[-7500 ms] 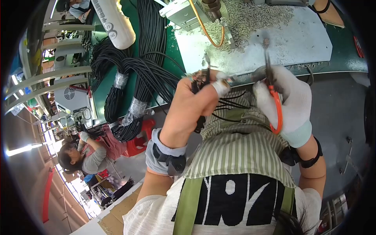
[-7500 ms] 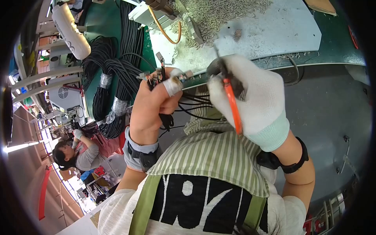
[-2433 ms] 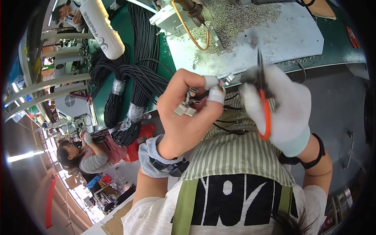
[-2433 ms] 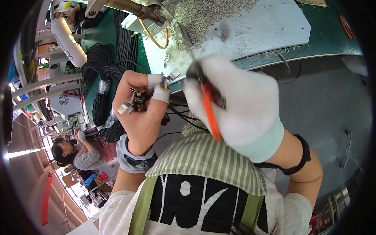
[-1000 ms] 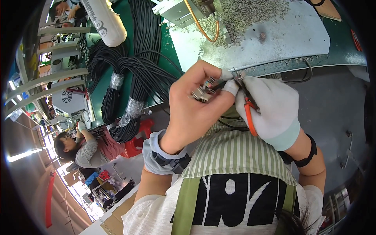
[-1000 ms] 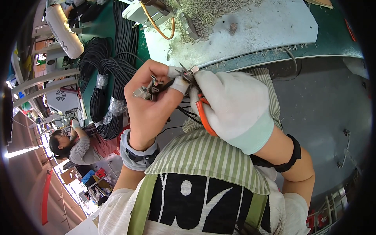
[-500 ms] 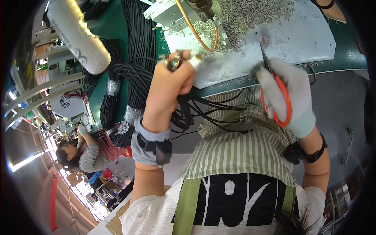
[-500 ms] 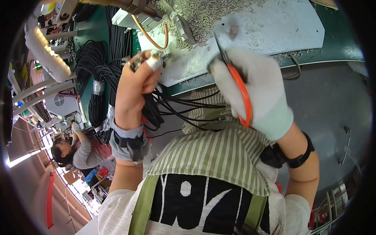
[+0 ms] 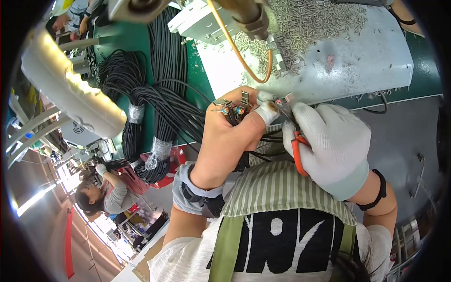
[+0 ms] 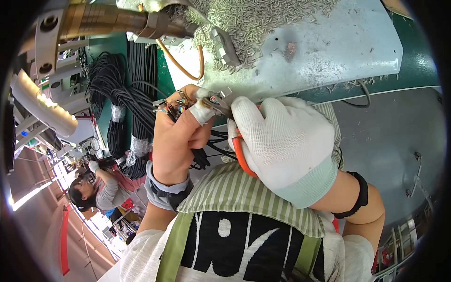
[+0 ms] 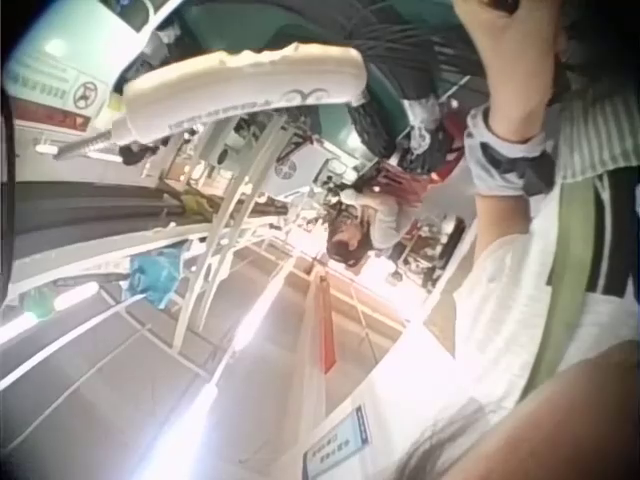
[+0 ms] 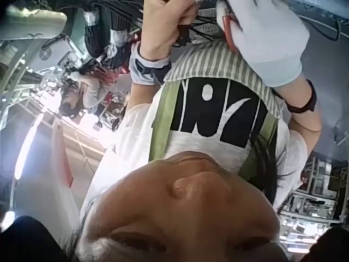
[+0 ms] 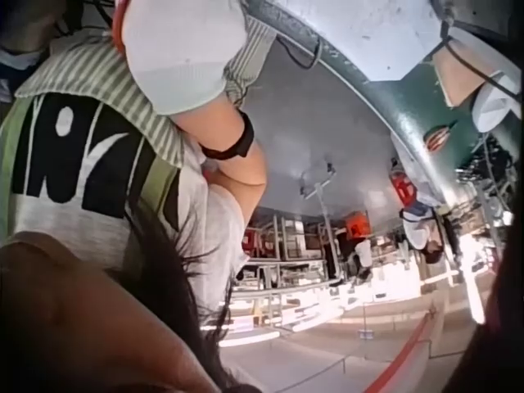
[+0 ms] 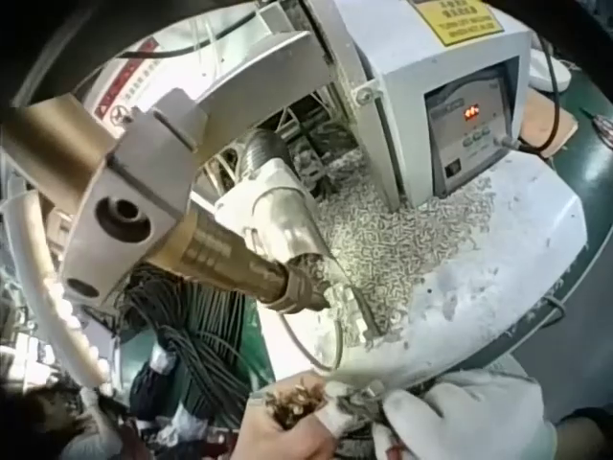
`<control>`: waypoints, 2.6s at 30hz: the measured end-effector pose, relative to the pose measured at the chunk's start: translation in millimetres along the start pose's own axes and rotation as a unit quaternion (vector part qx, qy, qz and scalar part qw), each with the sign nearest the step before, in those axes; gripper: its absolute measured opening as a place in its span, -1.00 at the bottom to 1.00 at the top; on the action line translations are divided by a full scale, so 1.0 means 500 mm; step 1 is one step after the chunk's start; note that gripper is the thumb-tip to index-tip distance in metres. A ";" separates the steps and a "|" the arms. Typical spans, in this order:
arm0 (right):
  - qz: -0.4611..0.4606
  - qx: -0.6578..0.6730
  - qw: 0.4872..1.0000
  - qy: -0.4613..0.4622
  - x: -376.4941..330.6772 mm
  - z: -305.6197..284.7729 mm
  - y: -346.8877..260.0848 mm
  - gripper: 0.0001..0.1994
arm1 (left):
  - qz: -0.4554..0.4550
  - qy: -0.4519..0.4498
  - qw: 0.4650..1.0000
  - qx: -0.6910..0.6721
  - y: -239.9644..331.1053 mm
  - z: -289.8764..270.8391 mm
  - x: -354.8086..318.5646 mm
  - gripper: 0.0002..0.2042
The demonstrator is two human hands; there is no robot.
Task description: Process bundles of wires by feeding them into a crimping machine and trimming ends with scissors.
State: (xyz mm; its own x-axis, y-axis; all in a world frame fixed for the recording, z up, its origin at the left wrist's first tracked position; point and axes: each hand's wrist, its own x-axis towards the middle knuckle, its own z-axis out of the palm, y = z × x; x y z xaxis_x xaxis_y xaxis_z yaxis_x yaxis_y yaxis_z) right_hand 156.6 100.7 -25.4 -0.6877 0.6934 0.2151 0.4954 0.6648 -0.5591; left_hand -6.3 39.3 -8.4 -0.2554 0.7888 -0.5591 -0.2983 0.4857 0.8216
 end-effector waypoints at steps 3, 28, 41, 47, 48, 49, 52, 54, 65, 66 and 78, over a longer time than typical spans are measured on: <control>0.000 -0.011 1.000 0.001 -0.008 0.004 -0.010 -0.75 | 0.029 -0.001 1.000 0.007 -0.010 0.002 -0.013 -0.90; 0.120 0.193 0.970 -0.088 0.011 -0.047 0.042 -0.87 | 0.040 0.002 0.999 -0.016 0.009 -0.041 0.056 -0.89; 0.187 0.425 0.865 -0.192 0.200 -0.015 0.129 -0.73 | 0.076 -0.081 0.992 0.067 0.053 -0.045 0.170 -0.78; 0.036 0.396 0.906 -0.147 0.208 0.009 0.157 -0.72 | 0.042 -0.030 0.994 0.095 0.067 -0.047 0.180 -0.87; -0.039 0.368 0.921 -0.122 0.207 0.013 0.161 -0.72 | 0.043 -0.025 0.993 0.110 0.069 -0.045 0.177 -0.89; -0.038 0.368 0.921 -0.122 0.205 0.011 0.160 -0.72 | 0.046 -0.020 0.991 0.125 0.070 -0.043 0.173 -0.91; 0.122 0.428 0.880 -0.165 0.207 -0.011 0.133 -0.72 | 0.082 -0.010 0.983 0.165 0.077 -0.030 0.164 -0.93; 0.121 0.429 0.881 -0.158 0.205 -0.008 0.131 -0.72 | 0.148 -0.004 0.965 0.215 0.077 -0.018 0.159 -0.94; -0.021 0.412 0.901 -0.132 0.195 0.015 0.154 -0.71 | 0.165 0.014 0.958 0.233 0.070 -0.012 0.150 -0.95; 0.020 0.425 0.893 -0.146 0.198 0.013 0.152 -0.71 | 0.178 0.017 0.951 0.254 0.066 -0.016 0.150 -0.93; 0.118 0.474 0.851 -0.194 0.198 0.007 0.153 -0.71 | 0.246 -0.004 0.937 0.247 0.060 -0.015 0.151 -0.88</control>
State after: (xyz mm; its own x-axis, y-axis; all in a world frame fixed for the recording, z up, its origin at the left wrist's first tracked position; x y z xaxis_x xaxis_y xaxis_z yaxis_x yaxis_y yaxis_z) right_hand 124.4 219.3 -49.6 -0.8436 0.5095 -0.1698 0.1193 -0.1306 -0.9842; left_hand -41.4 110.8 -26.7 -0.2423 0.9651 -0.0997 0.3172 0.1759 0.9319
